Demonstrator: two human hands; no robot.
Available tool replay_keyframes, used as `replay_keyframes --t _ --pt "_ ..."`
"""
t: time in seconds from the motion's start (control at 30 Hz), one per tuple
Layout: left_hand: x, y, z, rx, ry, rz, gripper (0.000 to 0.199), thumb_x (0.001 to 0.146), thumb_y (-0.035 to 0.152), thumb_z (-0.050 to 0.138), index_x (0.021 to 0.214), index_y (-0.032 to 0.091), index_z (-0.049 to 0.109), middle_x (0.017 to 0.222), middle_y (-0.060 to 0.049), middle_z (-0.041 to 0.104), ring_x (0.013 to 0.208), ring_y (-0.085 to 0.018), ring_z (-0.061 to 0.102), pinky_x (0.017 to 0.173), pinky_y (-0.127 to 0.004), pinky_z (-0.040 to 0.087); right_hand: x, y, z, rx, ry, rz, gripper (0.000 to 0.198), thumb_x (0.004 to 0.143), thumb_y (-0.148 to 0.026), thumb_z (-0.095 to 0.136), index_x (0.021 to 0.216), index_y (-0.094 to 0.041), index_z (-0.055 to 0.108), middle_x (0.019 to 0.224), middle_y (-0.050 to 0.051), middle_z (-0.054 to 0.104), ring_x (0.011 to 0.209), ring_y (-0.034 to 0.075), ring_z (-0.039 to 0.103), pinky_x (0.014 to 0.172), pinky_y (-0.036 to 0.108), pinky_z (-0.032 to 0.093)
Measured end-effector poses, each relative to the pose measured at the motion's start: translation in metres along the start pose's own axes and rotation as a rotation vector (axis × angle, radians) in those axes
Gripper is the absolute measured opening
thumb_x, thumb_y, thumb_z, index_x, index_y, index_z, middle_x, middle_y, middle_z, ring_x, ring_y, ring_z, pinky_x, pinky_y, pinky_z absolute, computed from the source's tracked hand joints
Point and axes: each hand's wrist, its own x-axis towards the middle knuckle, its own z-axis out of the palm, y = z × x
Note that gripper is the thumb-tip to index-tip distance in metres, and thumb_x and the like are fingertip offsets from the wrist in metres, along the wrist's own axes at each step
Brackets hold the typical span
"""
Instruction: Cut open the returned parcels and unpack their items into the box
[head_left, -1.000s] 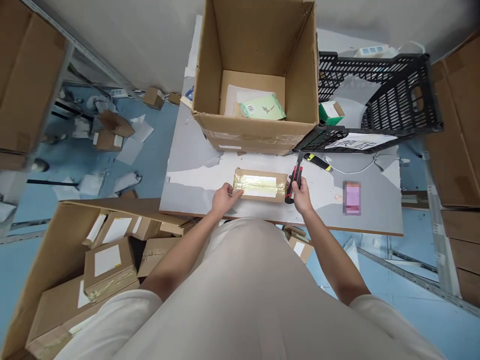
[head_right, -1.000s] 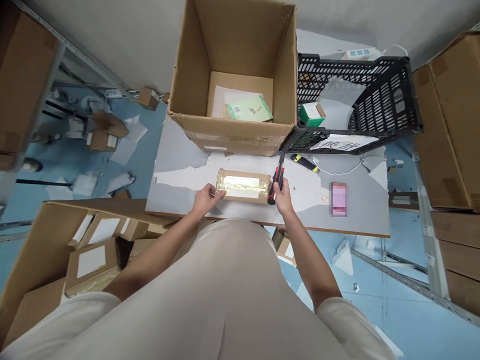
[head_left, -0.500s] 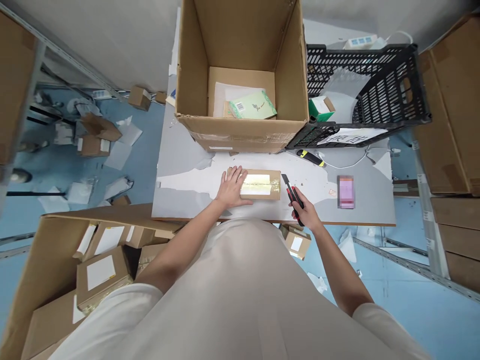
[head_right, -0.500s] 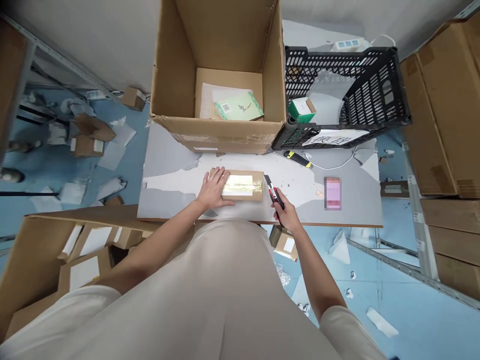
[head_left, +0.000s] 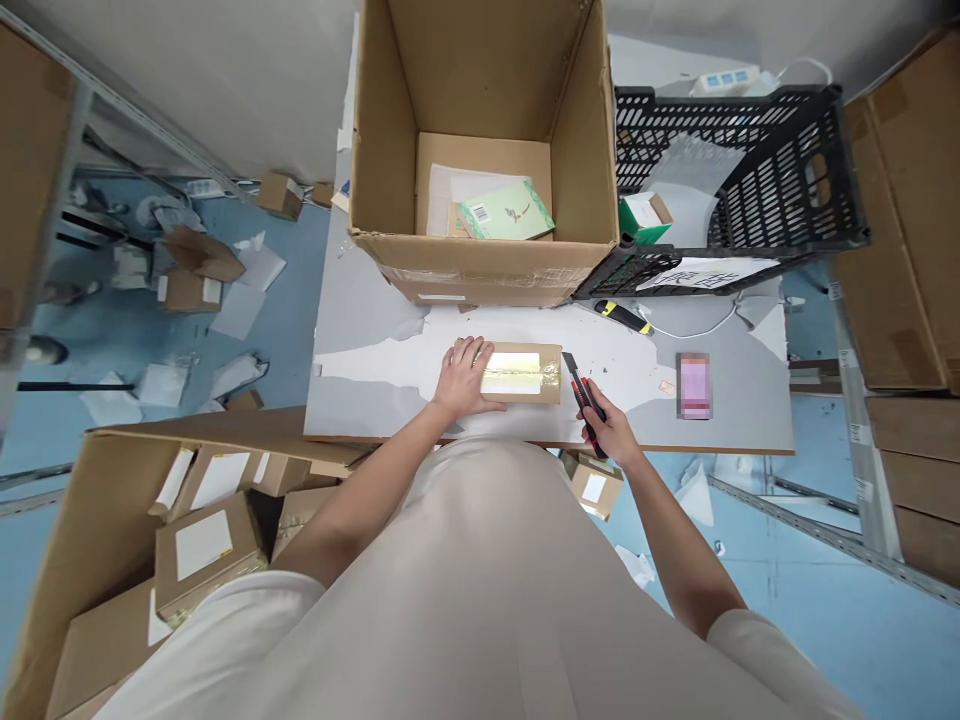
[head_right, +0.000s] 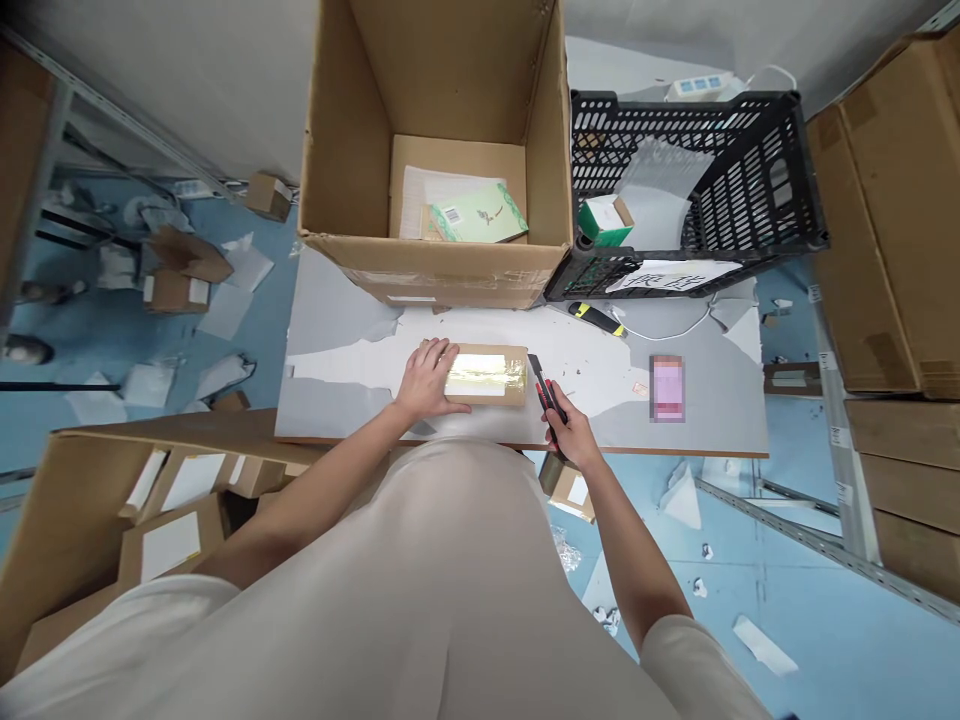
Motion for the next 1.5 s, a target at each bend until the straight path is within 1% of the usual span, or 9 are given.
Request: replay_keyframes --t 0.23,0.4,0.6,0.77,0.93,1.0,1.27,1.4,1.5 --pt "0.001 -0.003 0.004 -0.020 0.024 0.017 0.117 0.050 0.074 0.071 0.143 0.012 0.034 0.147 -0.020 0.035 0.138 -0.040 0.026 0.115 -0.051 0.017 0.003 0.007 -0.007 -0.002 -0.070 -0.011 0.076 0.084 -0.048 0.056 0.150 -0.032 0.023 0.082 -0.001 0.058 0.048 0.007 0.053 0.044 0.024 0.049" --pt "0.002 -0.005 0.008 -0.040 0.054 0.019 0.118 0.048 0.075 0.071 0.142 0.012 0.037 0.145 -0.020 0.038 0.137 -0.041 0.028 0.115 -0.052 0.017 0.014 -0.001 -0.017 -0.087 -0.100 0.002 0.071 0.085 -0.043 0.055 0.149 -0.032 0.027 0.079 -0.002 0.057 0.047 0.007 0.052 0.041 0.021 0.044" --pt "0.000 -0.003 0.013 -0.066 0.088 -0.016 0.114 0.048 0.070 0.074 0.140 0.012 0.039 0.143 -0.021 0.040 0.135 -0.042 0.029 0.114 -0.053 0.017 0.017 -0.012 -0.037 -0.233 -0.249 0.021 0.064 0.087 -0.037 0.054 0.147 -0.030 0.033 0.069 -0.004 0.054 0.042 0.006 0.047 0.042 0.021 0.044" --pt "0.000 -0.003 0.014 -0.057 0.075 -0.006 0.113 0.049 0.069 0.074 0.140 0.011 0.038 0.143 -0.021 0.039 0.136 -0.041 0.028 0.114 -0.054 0.017 0.020 -0.019 -0.033 -0.342 -0.238 -0.006 0.063 0.087 -0.032 0.054 0.146 -0.031 0.035 0.069 -0.004 0.056 0.041 0.005 0.047 0.040 0.018 0.042" --pt "0.000 -0.002 0.013 -0.035 0.070 0.003 0.112 0.051 0.070 0.072 0.140 0.010 0.038 0.144 -0.022 0.037 0.137 -0.040 0.027 0.113 -0.053 0.019 0.015 -0.013 -0.039 -0.345 -0.312 0.005 0.063 0.087 -0.033 0.053 0.147 -0.029 0.034 0.066 -0.005 0.055 0.041 0.006 0.047 0.041 0.021 0.044" --pt "0.000 -0.001 0.013 -0.025 0.066 0.004 0.112 0.053 0.071 0.071 0.140 0.010 0.037 0.144 -0.022 0.037 0.137 -0.040 0.026 0.113 -0.054 0.020 0.011 -0.010 -0.041 -0.352 -0.301 0.012 0.063 0.086 -0.034 0.054 0.147 -0.030 0.035 0.067 -0.004 0.055 0.040 0.006 0.047 0.040 0.021 0.043" --pt "0.000 0.000 0.013 0.019 0.057 0.000 0.109 0.057 0.074 0.065 0.141 0.011 0.035 0.145 -0.022 0.036 0.137 -0.040 0.026 0.110 -0.052 0.023 -0.008 0.013 -0.029 -0.245 -0.234 0.016 0.067 0.087 -0.039 0.052 0.149 -0.029 0.028 0.066 -0.005 0.054 0.042 0.008 0.048 0.043 0.023 0.045" --pt "-0.001 -0.002 0.015 0.036 0.071 0.014 0.110 0.058 0.076 0.063 0.141 0.011 0.036 0.145 -0.022 0.036 0.137 -0.041 0.026 0.110 -0.050 0.023 -0.011 0.016 -0.017 -0.196 -0.212 -0.004 0.069 0.087 -0.040 0.052 0.150 -0.028 0.027 0.066 -0.004 0.053 0.042 0.008 0.046 0.041 0.023 0.043" --pt "-0.001 -0.003 0.015 0.024 0.068 0.038 0.110 0.057 0.077 0.063 0.141 0.011 0.037 0.144 -0.022 0.037 0.136 -0.041 0.027 0.110 -0.050 0.023 -0.012 0.015 -0.010 -0.225 -0.204 -0.019 0.067 0.086 -0.038 0.052 0.149 -0.029 0.029 0.066 -0.004 0.054 0.041 0.008 0.046 0.041 0.023 0.043"
